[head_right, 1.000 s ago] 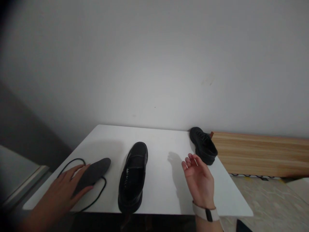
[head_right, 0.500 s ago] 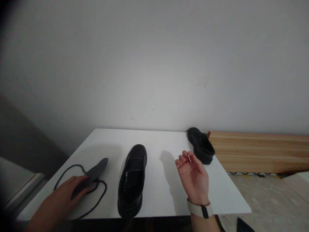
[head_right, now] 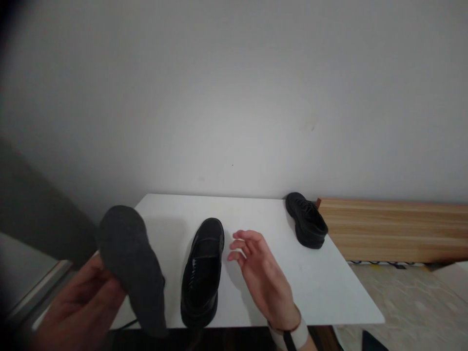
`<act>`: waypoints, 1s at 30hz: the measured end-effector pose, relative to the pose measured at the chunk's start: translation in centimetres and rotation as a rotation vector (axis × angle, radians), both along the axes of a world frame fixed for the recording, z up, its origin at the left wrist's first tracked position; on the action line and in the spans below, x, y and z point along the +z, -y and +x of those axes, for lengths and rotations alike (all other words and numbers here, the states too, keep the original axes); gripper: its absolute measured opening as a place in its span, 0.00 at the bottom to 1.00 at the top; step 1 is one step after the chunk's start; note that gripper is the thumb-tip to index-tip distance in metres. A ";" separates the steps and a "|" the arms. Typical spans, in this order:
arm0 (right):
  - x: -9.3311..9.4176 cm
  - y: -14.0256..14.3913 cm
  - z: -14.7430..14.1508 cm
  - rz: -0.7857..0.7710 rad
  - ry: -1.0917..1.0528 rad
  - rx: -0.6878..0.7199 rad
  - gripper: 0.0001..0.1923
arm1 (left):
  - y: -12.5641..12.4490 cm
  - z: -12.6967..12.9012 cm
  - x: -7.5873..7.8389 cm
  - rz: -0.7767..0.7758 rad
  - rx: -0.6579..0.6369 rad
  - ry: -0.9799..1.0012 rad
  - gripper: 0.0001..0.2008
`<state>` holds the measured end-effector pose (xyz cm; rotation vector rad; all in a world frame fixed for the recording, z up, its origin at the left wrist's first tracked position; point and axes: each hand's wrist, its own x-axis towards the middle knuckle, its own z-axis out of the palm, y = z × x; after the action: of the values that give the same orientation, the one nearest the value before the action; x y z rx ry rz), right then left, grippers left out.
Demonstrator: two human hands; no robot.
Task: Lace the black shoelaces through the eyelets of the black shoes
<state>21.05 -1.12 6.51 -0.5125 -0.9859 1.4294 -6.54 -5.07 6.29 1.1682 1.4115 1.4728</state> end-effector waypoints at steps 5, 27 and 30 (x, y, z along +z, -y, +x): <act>-1.2 1.4 -2.8 0.113 0.395 0.274 0.45 | -0.3 5.5 1.3 0.131 -0.534 0.053 0.09; -0.2 3.0 0.1 0.028 1.421 -0.146 0.19 | -8.8 6.1 -2.1 0.266 -0.494 -0.918 0.15; 0.3 2.9 0.5 0.024 1.466 -0.063 0.15 | -9.5 6.3 -1.3 0.209 -0.483 -0.865 0.11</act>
<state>21.51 -4.03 6.77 -1.6463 -2.0533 0.8136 -0.28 4.40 5.03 2.2622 1.3463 0.7903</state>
